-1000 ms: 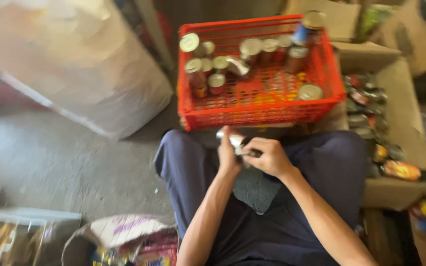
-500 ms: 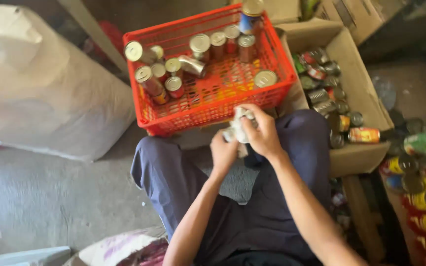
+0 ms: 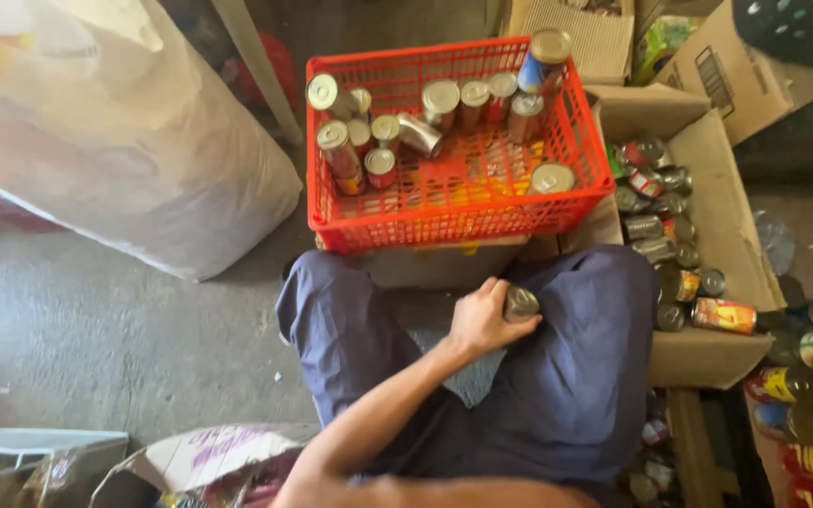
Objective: Wiping and inspecting canned goods from a plastic crate
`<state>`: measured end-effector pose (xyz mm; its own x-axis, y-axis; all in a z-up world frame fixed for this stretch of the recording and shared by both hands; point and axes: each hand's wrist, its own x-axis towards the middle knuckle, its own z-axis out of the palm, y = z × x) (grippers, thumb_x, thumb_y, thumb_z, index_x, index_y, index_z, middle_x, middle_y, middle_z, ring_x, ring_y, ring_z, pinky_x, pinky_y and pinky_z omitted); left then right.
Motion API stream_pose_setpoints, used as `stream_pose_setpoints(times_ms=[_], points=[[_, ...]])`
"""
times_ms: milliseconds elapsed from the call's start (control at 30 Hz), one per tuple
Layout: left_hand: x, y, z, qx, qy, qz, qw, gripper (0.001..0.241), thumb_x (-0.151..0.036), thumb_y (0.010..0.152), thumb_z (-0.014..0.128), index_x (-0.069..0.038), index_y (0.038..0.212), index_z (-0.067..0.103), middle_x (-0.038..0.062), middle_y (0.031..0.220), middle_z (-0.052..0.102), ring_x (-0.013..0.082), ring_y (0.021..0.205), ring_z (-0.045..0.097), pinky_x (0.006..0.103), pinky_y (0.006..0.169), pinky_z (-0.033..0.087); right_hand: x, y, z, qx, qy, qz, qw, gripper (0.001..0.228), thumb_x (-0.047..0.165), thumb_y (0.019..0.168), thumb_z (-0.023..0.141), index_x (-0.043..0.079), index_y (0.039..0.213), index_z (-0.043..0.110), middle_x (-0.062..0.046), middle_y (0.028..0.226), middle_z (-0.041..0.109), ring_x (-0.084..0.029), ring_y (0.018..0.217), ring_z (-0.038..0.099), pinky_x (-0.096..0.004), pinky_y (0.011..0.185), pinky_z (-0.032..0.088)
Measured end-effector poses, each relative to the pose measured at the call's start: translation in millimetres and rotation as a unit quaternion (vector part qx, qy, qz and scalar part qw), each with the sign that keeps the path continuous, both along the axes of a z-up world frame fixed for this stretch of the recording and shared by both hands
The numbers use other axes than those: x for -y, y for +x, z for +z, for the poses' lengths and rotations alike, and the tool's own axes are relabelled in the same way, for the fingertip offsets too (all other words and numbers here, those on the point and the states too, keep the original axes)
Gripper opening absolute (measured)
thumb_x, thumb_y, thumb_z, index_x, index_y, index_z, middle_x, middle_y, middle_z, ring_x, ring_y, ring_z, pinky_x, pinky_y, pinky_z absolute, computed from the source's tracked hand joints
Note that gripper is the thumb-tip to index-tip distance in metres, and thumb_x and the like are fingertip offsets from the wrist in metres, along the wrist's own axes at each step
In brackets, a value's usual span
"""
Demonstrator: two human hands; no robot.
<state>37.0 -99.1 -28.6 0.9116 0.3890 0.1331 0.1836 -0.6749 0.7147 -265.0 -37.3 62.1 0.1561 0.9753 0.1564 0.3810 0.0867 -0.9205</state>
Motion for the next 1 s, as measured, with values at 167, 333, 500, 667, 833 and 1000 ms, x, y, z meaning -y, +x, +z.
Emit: stream_pose_setpoints(times_ms=[167,333,500,667,833,1000], points=[[-5.7,1.6,16.5,0.011,-0.006,-0.057,0.998,0.054,-0.051,0.072,0.077,-0.004,0.095,0.063,0.013,0.089,0.065,0.0359,0.067,0.066,0.0436,0.061,0.056,43.1,189.0,30.5,0.029,-0.047,0.129,0.990,0.038,0.014,0.080,0.060,0.017,0.115,0.074,-0.007,0.116,0.076,-0.027,0.087,0.074,-0.040,0.078,0.059],[27.9,-6.7,38.7,-0.071,0.193,0.125,0.971,0.063,-0.067,0.062,0.078,-0.021,0.102,0.063,0.005,0.092,0.061,0.0281,0.070,0.064,0.0430,0.059,0.055,94.2,277.1,28.3,0.097,0.088,-0.130,0.983,0.029,0.012,0.080,0.062,0.002,0.104,0.073,-0.014,0.107,0.075,-0.030,0.092,0.071,-0.037,0.087,0.055],[-15.0,3.7,25.2,0.023,0.094,0.023,0.995,0.066,-0.074,0.050,0.078,-0.033,0.101,0.066,-0.012,0.085,0.060,0.0161,0.073,0.070,0.0299,0.060,0.057,204.2,353.5,5.6,0.054,0.019,-0.495,0.867,0.022,0.034,0.085,0.075,0.032,0.107,0.077,0.009,0.093,0.079,-0.013,0.090,0.076,-0.025,0.080,0.056],[15.1,13.0,124.4,0.286,0.194,-0.180,0.921,0.051,-0.031,0.058,0.086,-0.020,0.105,0.070,0.004,0.097,0.060,0.0259,0.086,0.065,0.0360,0.070,0.051,277.0,351.7,10.8,0.103,-0.089,-0.501,0.854,0.077,0.043,0.054,0.096,0.025,0.125,0.070,-0.007,0.096,0.080,-0.029,0.097,0.076,-0.043,0.086,0.059],[54.5,41.0,131.8,0.343,0.265,-0.290,0.853,0.024,-0.026,0.092,0.064,-0.019,0.114,0.069,0.009,0.103,0.060,0.0296,0.102,0.060,0.0393,0.092,0.047,301.7,342.6,-20.7,0.053,-0.026,-0.599,0.798,0.062,0.035,0.063,0.093,0.018,0.120,0.074,-0.008,0.098,0.080,-0.024,0.098,0.077,-0.039,0.088,0.059],[63.9,55.1,123.4,0.214,0.195,-0.404,0.868,0.067,-0.027,0.064,0.089,-0.010,0.124,0.065,0.016,0.108,0.062,0.0353,0.099,0.061,0.0442,0.091,0.049,326.2,366.2,-52.8,0.005,-0.066,-0.710,0.701,0.040,0.033,0.077,0.084,0.018,0.113,0.077,-0.009,0.094,0.079,-0.024,0.098,0.076,-0.038,0.086,0.060]])
